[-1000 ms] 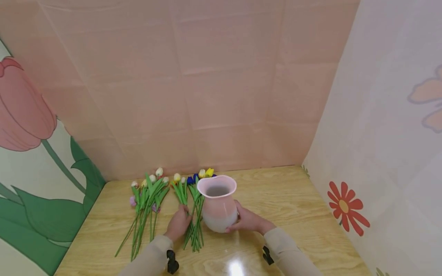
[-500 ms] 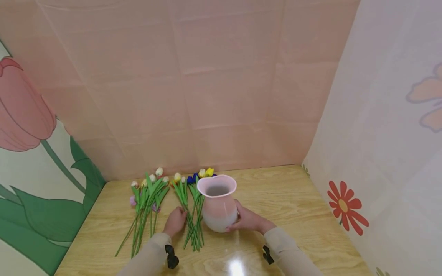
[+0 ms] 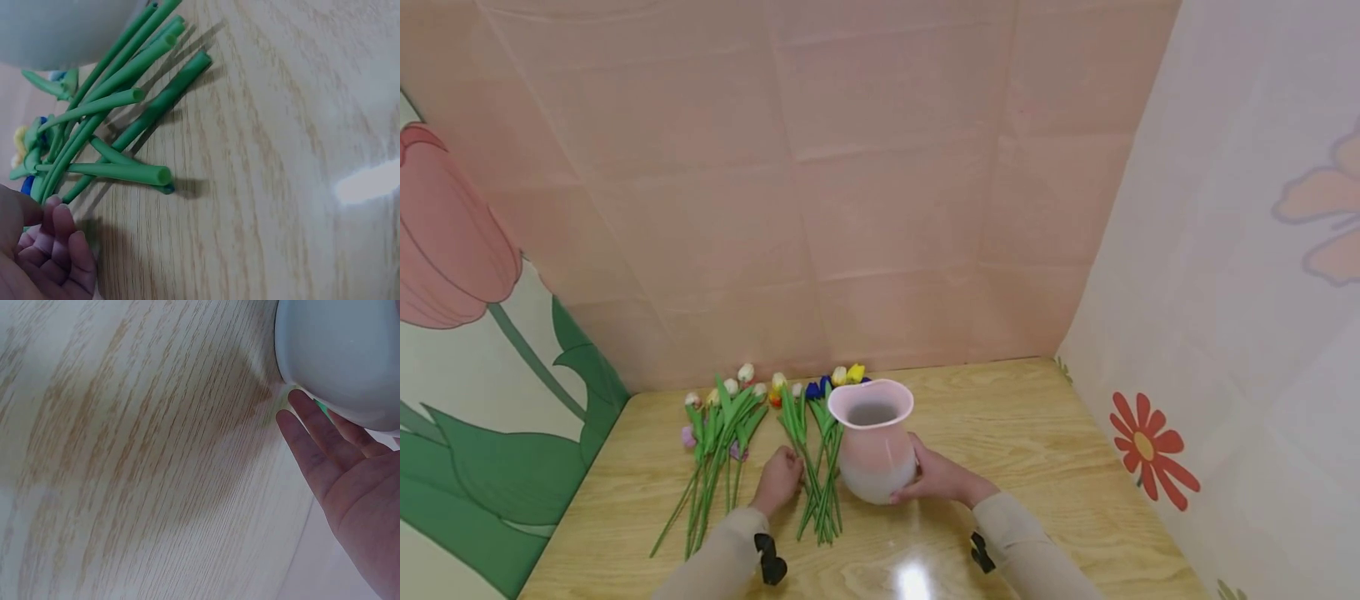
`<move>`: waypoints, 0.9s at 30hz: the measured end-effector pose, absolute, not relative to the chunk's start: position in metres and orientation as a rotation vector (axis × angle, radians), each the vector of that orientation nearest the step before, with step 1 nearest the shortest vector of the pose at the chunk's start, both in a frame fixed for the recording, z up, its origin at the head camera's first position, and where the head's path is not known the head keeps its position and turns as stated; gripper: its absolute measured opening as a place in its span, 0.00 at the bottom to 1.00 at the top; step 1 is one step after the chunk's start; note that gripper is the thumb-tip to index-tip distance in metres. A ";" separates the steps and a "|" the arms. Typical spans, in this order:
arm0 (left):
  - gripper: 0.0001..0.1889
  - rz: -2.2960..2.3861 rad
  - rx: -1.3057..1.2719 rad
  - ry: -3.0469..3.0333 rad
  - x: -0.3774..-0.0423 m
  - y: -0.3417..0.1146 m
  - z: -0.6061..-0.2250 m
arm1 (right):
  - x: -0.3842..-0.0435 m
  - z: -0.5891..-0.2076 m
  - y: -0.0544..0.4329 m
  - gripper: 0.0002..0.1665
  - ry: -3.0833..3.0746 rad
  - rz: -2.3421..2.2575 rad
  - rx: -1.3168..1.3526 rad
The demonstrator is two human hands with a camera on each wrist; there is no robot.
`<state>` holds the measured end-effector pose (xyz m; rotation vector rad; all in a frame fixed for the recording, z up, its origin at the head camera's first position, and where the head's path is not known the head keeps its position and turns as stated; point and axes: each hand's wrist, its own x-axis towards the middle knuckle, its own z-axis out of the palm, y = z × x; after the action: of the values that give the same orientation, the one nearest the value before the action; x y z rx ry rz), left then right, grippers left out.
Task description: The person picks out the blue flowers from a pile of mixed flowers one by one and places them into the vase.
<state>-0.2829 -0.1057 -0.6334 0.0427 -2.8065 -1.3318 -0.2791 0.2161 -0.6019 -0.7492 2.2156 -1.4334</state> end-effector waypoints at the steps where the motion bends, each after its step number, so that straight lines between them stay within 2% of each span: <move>1: 0.05 -1.328 0.040 -2.792 -0.283 -0.106 -0.633 | -0.279 -0.602 0.216 0.64 2.215 -1.434 -0.750; 14: 0.08 -1.279 0.024 -2.530 -0.286 -0.116 -0.602 | -0.280 -0.602 0.217 0.63 2.203 -1.438 -0.756; 21: 0.17 -1.281 0.055 -2.438 -0.290 -0.134 -0.580 | -0.279 -0.601 0.216 0.64 2.214 -1.432 -0.742; 27: 0.11 -1.195 0.092 -2.339 -0.295 -0.153 -0.570 | -0.280 -0.602 0.217 0.64 2.220 -1.431 -0.742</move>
<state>-0.2949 -0.1534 -0.5705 0.0924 -2.3392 -1.1949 -0.2798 0.2165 -0.6018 -0.7417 2.2199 -1.4306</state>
